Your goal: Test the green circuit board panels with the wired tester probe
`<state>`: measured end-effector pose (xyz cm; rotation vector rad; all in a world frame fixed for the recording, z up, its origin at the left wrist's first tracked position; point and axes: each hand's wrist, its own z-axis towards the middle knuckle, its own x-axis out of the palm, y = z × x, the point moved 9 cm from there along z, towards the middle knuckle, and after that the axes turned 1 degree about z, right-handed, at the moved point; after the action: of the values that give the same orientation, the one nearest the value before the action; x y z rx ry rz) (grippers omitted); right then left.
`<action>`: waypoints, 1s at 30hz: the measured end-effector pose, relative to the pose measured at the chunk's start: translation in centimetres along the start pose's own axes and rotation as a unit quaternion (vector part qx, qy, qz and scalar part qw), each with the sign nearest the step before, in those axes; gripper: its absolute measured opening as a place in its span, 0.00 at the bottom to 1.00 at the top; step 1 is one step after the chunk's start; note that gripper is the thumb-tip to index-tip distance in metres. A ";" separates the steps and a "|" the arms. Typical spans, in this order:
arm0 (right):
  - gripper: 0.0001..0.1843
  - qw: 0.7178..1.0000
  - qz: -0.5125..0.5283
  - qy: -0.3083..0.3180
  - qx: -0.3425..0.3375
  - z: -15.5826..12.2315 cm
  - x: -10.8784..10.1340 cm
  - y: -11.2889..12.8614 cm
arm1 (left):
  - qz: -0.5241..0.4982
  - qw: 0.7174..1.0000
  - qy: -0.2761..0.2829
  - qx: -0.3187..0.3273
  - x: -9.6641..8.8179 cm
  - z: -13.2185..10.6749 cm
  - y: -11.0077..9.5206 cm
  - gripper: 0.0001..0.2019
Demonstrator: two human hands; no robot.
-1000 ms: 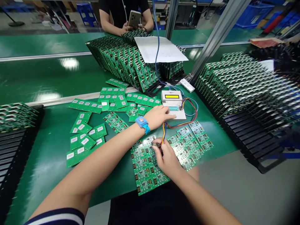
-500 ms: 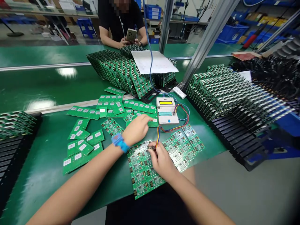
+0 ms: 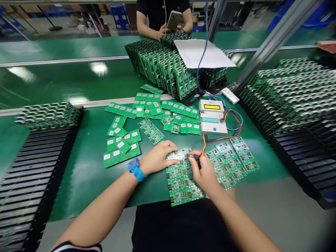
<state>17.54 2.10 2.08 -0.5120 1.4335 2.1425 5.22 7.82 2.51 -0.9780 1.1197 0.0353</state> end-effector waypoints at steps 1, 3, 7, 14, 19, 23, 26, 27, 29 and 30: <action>0.07 1.000 -0.002 0.000 -0.002 0.0 0.0 0.0 | 0.000 1.000 -0.004 -0.002 0.0 0.0 0.1 0.22; 0.08 1.000 -0.006 0.002 -0.004 0.0 0.0 0.1 | 0.003 1.000 -0.013 -0.005 0.0 -0.1 0.1 0.24; 0.08 1.000 -0.006 0.003 0.003 0.0 0.0 0.0 | 0.002 1.000 -0.031 -0.006 0.2 -0.1 0.2 0.25; 0.08 1.000 -0.006 -0.002 0.003 -0.1 0.0 0.0 | -0.004 0.999 -0.032 -0.016 0.2 -0.2 -0.1 0.22; 0.08 1.000 -0.011 0.001 -0.005 0.0 0.0 0.3 | 0.015 0.999 -0.042 -0.023 0.4 -0.3 0.0 0.23; 0.08 1.000 -0.003 0.008 0.004 0.0 0.1 0.2 | 0.028 0.998 -0.053 -0.023 0.7 -0.3 0.1 0.22; 0.09 1.000 0.003 0.010 0.006 -0.1 0.1 0.2 | 0.033 0.998 -0.056 -0.021 0.6 -0.3 0.0 0.21; 0.09 1.000 0.003 0.009 0.005 0.0 0.1 0.3 | 0.034 0.998 -0.057 -0.020 0.6 -0.3 0.0 0.21; 0.09 1.000 0.003 0.007 0.006 0.0 0.1 0.3 | 0.034 0.997 -0.058 -0.021 0.5 -0.3 -0.1 0.20; 0.09 1.000 0.003 0.008 0.008 0.0 0.1 0.3 | 0.034 0.997 -0.058 -0.022 0.4 -0.3 -0.2 0.20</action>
<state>17.32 2.07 2.26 -0.5193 1.4613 2.1352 5.26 7.34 2.27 -0.9655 1.0476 0.1708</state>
